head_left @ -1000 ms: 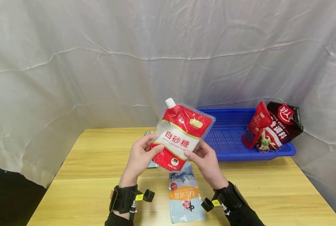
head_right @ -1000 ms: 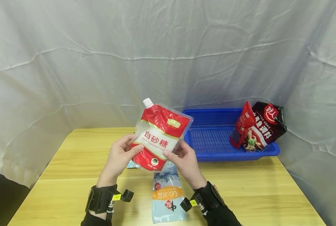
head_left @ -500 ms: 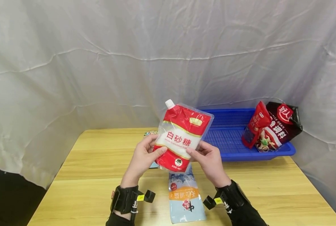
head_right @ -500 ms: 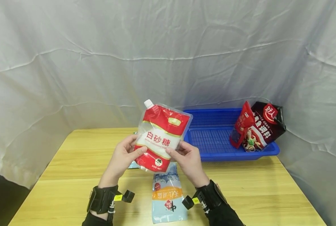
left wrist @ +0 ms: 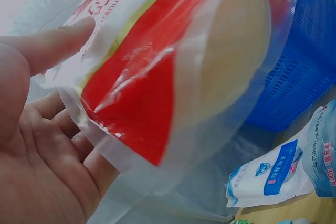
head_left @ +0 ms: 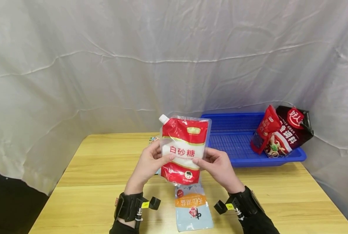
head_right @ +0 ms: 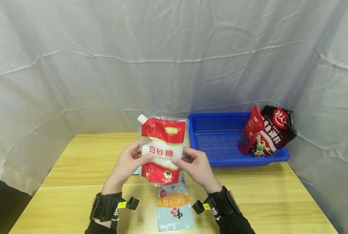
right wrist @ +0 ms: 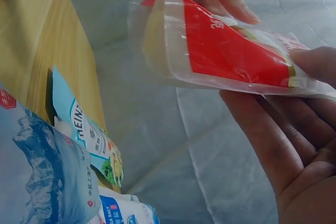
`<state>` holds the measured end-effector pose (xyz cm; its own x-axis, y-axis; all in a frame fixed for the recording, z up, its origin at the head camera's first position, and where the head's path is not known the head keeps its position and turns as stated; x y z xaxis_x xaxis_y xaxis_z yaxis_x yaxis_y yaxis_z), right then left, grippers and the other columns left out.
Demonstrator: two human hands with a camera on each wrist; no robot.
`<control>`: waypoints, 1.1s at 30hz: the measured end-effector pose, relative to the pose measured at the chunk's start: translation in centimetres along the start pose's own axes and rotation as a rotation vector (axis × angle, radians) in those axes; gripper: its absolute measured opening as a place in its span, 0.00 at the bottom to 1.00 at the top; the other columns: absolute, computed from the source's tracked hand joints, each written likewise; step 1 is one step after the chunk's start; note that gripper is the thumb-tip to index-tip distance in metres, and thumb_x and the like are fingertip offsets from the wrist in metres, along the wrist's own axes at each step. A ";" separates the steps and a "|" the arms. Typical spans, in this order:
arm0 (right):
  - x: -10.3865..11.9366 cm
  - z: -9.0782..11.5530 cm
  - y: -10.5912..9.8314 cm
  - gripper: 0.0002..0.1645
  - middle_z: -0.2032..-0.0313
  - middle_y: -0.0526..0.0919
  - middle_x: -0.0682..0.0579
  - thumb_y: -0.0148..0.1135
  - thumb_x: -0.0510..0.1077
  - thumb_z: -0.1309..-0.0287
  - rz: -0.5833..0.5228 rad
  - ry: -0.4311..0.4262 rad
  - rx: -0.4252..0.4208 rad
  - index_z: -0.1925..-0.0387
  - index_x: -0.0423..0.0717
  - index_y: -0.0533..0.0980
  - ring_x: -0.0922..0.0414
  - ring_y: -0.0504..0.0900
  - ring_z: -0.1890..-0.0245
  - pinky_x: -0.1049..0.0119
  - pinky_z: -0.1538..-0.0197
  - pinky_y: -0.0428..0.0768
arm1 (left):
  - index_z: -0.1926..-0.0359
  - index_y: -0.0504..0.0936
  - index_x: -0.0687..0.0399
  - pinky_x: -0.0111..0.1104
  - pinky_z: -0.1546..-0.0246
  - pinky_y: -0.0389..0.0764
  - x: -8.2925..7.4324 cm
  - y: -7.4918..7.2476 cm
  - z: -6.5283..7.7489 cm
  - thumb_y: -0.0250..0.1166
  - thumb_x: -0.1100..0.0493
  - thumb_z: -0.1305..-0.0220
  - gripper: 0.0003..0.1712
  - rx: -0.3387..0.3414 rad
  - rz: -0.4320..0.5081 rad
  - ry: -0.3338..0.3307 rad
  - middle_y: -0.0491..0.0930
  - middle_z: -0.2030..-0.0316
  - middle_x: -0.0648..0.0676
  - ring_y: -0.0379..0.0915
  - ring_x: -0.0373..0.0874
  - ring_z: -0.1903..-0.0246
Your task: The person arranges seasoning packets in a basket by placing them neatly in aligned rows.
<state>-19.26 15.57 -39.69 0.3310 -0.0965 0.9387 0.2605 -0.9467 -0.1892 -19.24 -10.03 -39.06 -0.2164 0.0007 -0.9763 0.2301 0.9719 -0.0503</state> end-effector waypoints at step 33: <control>2.1 0.1 -3.1 0.20 0.53 0.89 0.45 0.76 0.48 0.39 0.102 0.166 -0.021 0.47 0.45 0.86 0.49 0.87 0.60 0.58 0.61 0.88 | 0.44 0.84 0.57 0.39 0.60 0.89 0.6 0.8 0.2 0.74 0.61 0.35 0.19 0.182 -0.210 -0.093 0.88 0.56 0.55 0.85 0.47 0.60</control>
Point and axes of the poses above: each hand's wrist, its own z-axis away from the middle knuckle, its own y-axis out of the palm, x = y × z, the point moved 1 cm from there along -z, towards the middle knuckle
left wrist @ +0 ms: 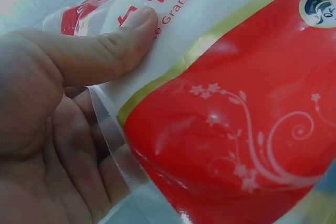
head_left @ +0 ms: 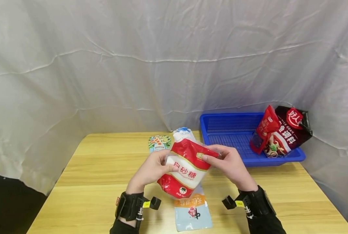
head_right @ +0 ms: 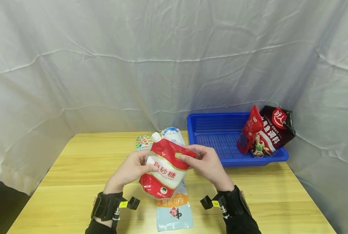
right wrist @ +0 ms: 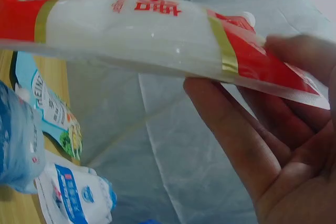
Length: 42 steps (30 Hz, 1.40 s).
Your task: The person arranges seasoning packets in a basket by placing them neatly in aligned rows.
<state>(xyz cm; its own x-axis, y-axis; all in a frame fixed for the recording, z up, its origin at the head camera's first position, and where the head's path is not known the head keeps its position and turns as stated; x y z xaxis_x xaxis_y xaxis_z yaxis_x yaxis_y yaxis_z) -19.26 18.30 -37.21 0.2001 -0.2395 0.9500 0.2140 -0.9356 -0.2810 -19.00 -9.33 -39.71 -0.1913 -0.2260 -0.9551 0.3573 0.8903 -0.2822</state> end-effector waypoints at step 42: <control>1.8 -3.0 -14.5 0.20 0.60 0.87 0.56 0.71 0.46 0.35 0.017 -0.101 -0.729 0.45 0.41 0.85 0.64 0.87 0.67 0.74 0.69 0.84 | 0.31 0.72 0.62 0.40 0.55 0.88 -0.9 7.1 -10.3 0.68 0.61 0.32 0.31 -0.221 0.209 -0.147 0.77 0.39 0.65 0.81 0.55 0.48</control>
Point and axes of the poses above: each hand's wrist, its own z-axis away from the middle knuckle, its own y-axis out of the palm, x = y × z, the point moved 1 cm from there along -z, towards the middle knuckle
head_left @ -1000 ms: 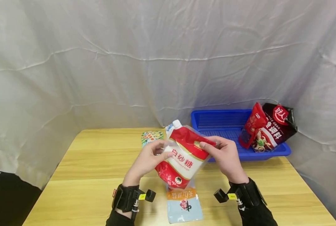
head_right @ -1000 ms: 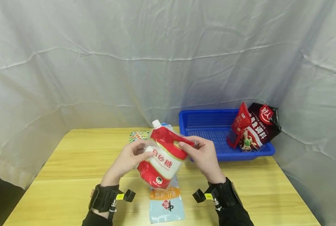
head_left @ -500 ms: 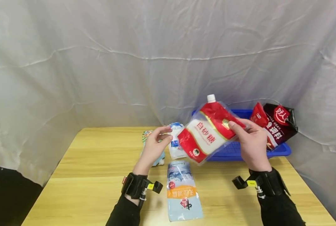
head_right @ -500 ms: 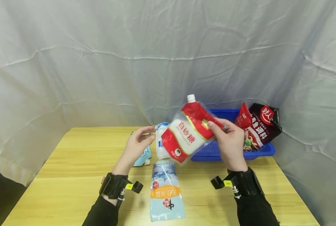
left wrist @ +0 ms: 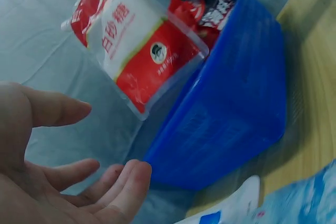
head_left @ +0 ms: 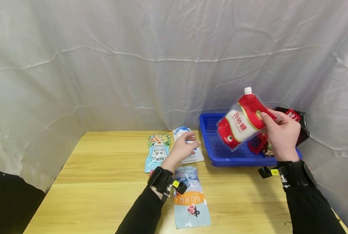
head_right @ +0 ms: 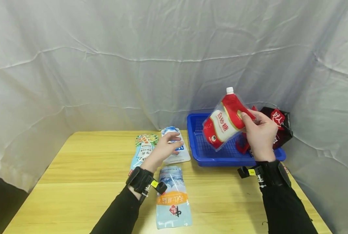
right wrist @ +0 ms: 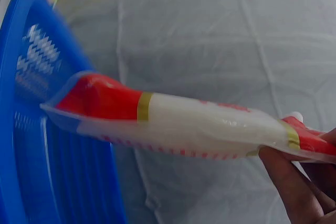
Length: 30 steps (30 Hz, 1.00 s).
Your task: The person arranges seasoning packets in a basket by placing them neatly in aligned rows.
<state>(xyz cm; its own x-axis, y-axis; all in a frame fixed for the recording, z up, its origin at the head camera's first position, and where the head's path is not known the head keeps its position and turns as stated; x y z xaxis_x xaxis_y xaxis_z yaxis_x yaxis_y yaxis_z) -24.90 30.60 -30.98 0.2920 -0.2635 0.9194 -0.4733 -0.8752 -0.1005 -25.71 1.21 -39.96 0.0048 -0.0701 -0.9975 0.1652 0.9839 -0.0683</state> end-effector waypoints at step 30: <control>-6.5 -4.5 -0.8 0.18 0.48 0.85 0.34 0.60 0.45 0.27 0.692 -0.221 -0.039 0.44 0.41 0.84 0.34 0.84 0.50 0.35 0.47 0.82 | 0.25 0.68 0.58 0.42 0.60 0.90 1.5 4.6 -1.8 0.68 0.77 0.40 0.43 0.055 0.009 -0.141 0.75 0.55 0.58 0.80 0.45 0.72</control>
Point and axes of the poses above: each hand's wrist, its own z-axis away from the middle knuckle, its own y-axis out of the palm, x = y × z, the point moved 1 cm from there along -z, towards the middle knuckle
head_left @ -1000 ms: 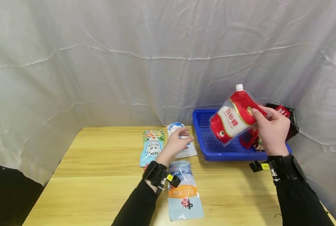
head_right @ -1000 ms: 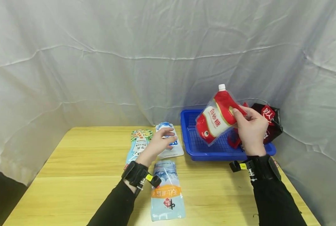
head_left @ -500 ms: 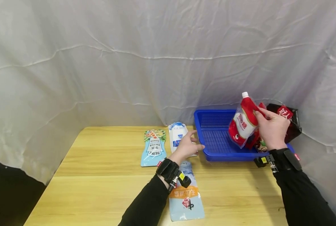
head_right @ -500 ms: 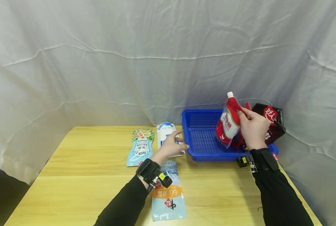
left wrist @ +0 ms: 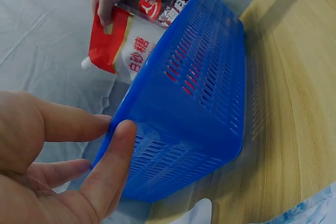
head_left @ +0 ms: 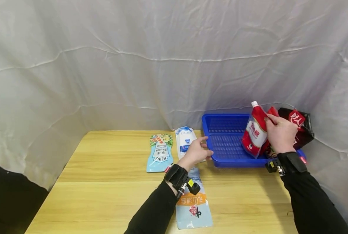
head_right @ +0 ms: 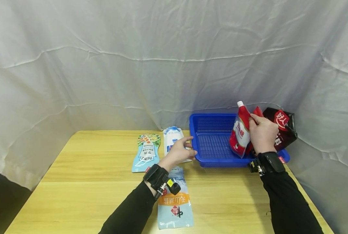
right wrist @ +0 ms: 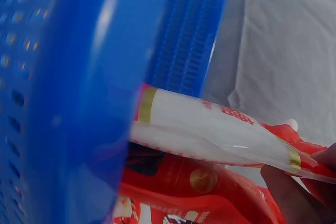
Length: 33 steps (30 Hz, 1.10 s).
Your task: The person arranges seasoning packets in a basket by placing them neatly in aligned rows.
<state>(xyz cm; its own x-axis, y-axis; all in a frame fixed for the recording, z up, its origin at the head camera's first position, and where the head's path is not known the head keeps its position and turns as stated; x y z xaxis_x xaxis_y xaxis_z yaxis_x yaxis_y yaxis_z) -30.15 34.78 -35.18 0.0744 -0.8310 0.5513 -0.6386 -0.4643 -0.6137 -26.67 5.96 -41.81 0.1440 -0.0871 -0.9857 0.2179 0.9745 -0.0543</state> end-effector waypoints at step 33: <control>-0.4 0.8 -0.4 0.23 0.53 0.85 0.29 0.65 0.47 0.30 0.118 -0.104 0.108 0.41 0.36 0.82 0.31 0.84 0.58 0.37 0.62 0.84 | 0.25 0.68 0.59 0.31 0.70 0.87 -0.2 0.1 0.2 0.68 0.77 0.40 0.42 -0.005 -0.014 0.014 0.75 0.54 0.58 0.82 0.50 0.68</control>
<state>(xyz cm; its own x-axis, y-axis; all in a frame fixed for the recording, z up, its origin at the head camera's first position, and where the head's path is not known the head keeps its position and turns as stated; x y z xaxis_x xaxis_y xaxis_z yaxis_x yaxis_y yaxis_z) -29.26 35.04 -35.59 0.0856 -0.9062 0.4140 -0.5622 -0.3870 -0.7309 -26.53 6.01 -41.62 0.1273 -0.0982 -0.9870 0.2155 0.9741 -0.0691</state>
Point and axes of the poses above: each hand's wrist, its own z-axis away from the middle knuckle, its own y-axis out of the palm, x = y × z, the point moved 1 cm from there along -z, towards the middle knuckle
